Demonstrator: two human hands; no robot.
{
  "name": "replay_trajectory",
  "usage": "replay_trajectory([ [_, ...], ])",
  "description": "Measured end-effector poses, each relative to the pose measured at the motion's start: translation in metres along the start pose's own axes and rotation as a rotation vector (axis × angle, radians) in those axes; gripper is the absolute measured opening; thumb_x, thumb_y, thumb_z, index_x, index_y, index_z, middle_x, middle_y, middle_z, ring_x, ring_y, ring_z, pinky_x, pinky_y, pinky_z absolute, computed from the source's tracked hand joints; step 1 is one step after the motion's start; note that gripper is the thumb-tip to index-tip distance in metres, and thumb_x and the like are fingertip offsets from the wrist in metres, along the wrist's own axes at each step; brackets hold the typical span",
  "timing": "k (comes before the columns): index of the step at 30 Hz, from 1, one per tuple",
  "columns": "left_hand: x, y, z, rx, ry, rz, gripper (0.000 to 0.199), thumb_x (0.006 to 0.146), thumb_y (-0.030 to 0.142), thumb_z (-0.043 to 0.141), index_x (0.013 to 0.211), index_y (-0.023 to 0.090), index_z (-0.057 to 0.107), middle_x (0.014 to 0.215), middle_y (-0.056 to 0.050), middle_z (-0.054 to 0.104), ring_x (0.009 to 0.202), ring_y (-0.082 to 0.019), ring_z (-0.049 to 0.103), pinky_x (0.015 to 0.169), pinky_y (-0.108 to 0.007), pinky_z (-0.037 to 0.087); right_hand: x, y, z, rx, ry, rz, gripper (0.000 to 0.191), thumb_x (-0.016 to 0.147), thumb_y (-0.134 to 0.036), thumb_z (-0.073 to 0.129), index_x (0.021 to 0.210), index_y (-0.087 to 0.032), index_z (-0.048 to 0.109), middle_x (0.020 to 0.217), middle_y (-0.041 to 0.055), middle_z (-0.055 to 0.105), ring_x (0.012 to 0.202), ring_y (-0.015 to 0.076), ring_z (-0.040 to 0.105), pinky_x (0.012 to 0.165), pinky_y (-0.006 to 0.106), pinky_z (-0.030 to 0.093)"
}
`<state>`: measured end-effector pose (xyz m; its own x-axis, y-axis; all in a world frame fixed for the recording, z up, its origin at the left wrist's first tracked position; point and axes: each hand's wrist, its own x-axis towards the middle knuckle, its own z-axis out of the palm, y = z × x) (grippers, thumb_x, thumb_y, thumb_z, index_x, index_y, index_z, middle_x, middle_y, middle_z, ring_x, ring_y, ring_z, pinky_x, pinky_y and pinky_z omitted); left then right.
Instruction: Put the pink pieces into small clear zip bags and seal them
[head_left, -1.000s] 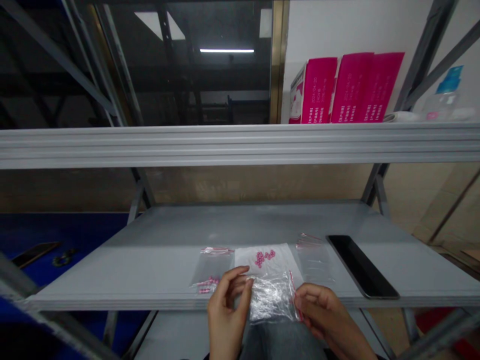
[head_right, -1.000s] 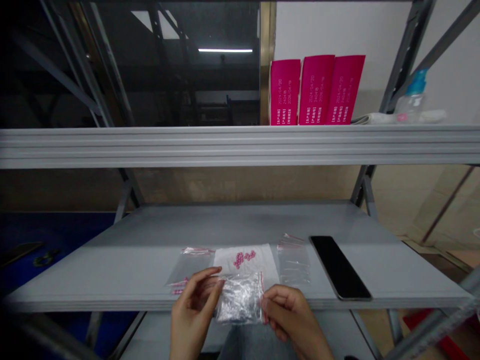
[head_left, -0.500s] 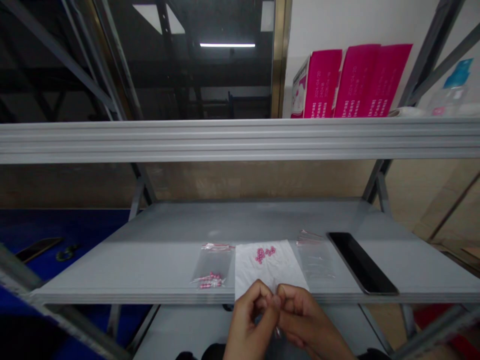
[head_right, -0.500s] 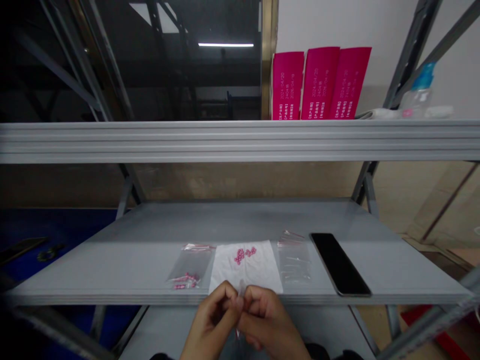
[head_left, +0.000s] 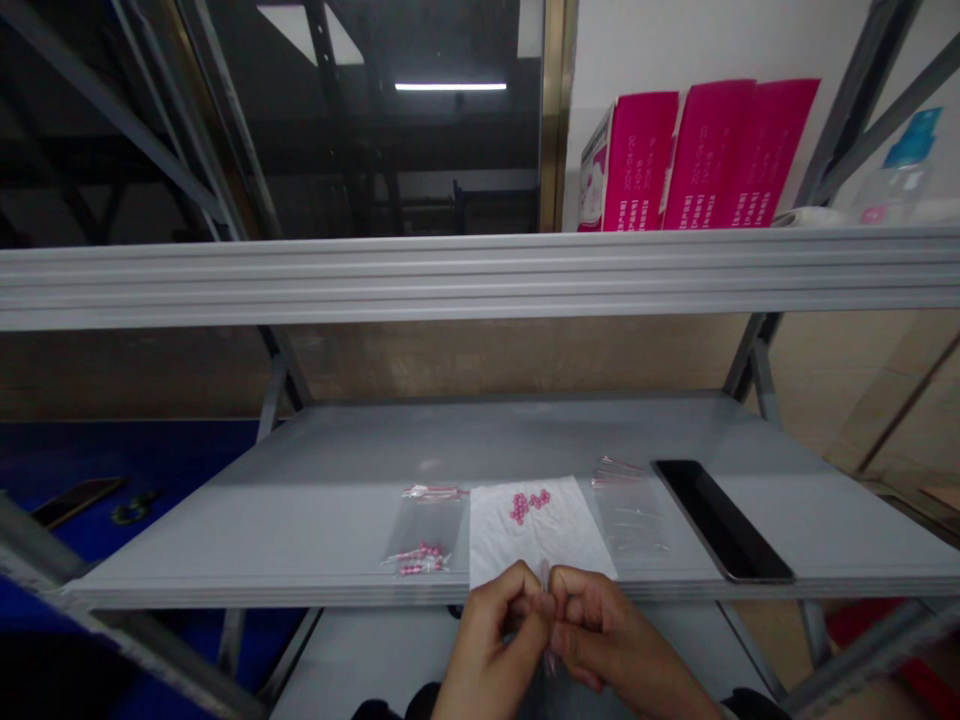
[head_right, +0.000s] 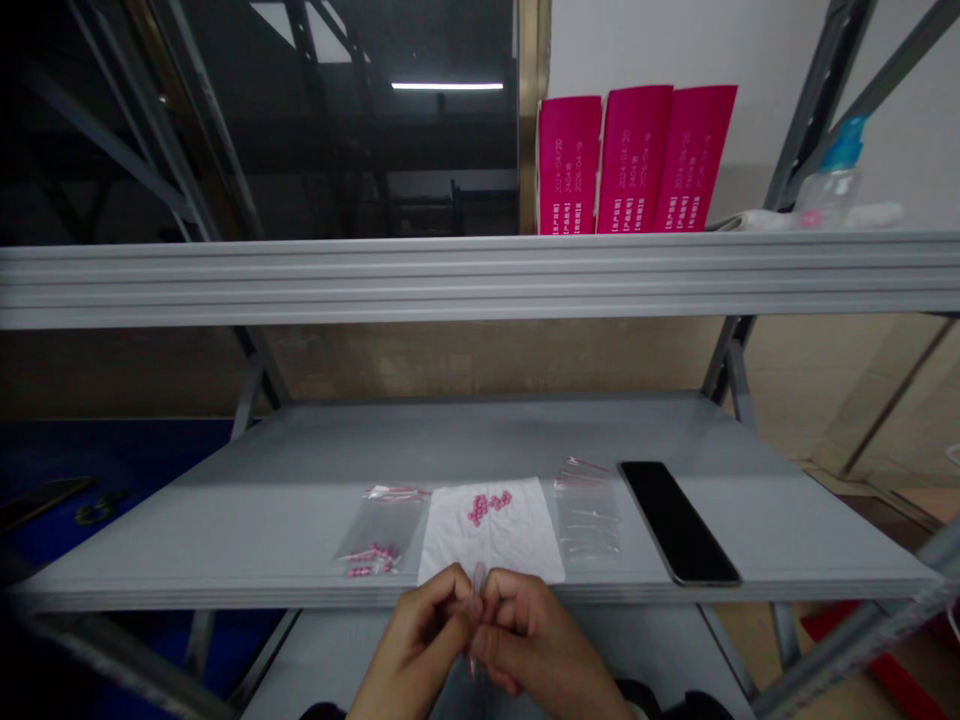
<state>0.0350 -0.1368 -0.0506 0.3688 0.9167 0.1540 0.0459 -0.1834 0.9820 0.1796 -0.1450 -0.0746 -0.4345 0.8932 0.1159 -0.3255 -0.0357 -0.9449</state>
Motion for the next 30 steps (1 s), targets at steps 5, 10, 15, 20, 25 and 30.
replay_trajectory([
  [5,0.000,-0.002,-0.002,-0.011,-0.040,-0.005,0.026,0.088,0.033,0.048,0.065,0.020,0.048,0.060,0.003,0.050,0.059,-0.014,0.050,0.059,-0.023,0.041,-0.001,-0.002,0.000,0.029,0.021,0.031,0.040,0.079,-0.053,0.070,0.074,-0.020,0.049,0.052,-0.0077,0.051,0.036,0.0030,0.028,0.037,0.018,0.018],
  [10,0.000,0.000,-0.005,0.203,0.030,0.032,0.020,0.084,0.028,0.047,0.065,0.021,0.045,0.061,0.003,0.048,0.060,-0.014,0.048,0.058,-0.023,0.039,-0.001,-0.005,0.005,-0.185,0.113,0.043,0.035,0.086,-0.052,0.057,0.072,-0.022,0.047,0.046,-0.0087,0.046,0.037,0.0065,0.033,0.040,0.020,0.023],
  [15,-0.003,0.004,-0.005,0.440,0.076,0.101,0.016,0.078,0.018,0.046,0.062,0.020,0.046,0.058,0.003,0.051,0.056,-0.014,0.050,0.055,-0.022,0.036,0.002,-0.007,0.014,-0.457,0.286,-0.035,0.022,0.080,-0.026,0.050,0.060,-0.022,0.043,0.048,-0.0084,0.038,0.045,0.0087,0.033,0.046,0.023,0.023],
  [20,-0.007,-0.001,-0.005,0.583,0.245,0.171,0.019,0.074,0.012,0.048,0.057,0.020,0.044,0.051,0.004,0.050,0.048,-0.011,0.049,0.048,-0.019,0.033,0.004,-0.008,0.017,-0.613,0.463,-0.104,0.017,0.071,-0.021,0.046,0.055,-0.022,0.039,0.053,-0.0065,0.033,0.051,0.0100,0.033,0.048,0.024,0.024],
  [25,-0.012,0.002,-0.014,0.617,0.359,0.366,0.020,0.080,0.018,0.058,0.061,0.021,0.050,0.053,0.004,0.053,0.048,-0.012,0.054,0.048,-0.020,0.043,0.001,-0.016,0.011,-0.607,0.505,-0.059,0.020,0.069,-0.024,0.049,0.053,-0.023,0.038,0.047,-0.0079,0.029,0.045,0.0091,0.028,0.044,0.024,0.020],
  [30,-0.015,0.000,-0.019,0.701,0.162,0.553,0.084,0.057,0.029,0.085,0.133,0.022,0.048,0.126,-0.015,0.064,0.112,-0.033,0.062,0.092,-0.044,0.054,-0.001,-0.019,0.011,-0.497,0.375,-0.032,0.017,0.067,-0.022,0.051,0.054,-0.023,0.041,0.046,-0.0088,0.031,0.044,0.0083,0.028,0.043,0.023,0.021],
])
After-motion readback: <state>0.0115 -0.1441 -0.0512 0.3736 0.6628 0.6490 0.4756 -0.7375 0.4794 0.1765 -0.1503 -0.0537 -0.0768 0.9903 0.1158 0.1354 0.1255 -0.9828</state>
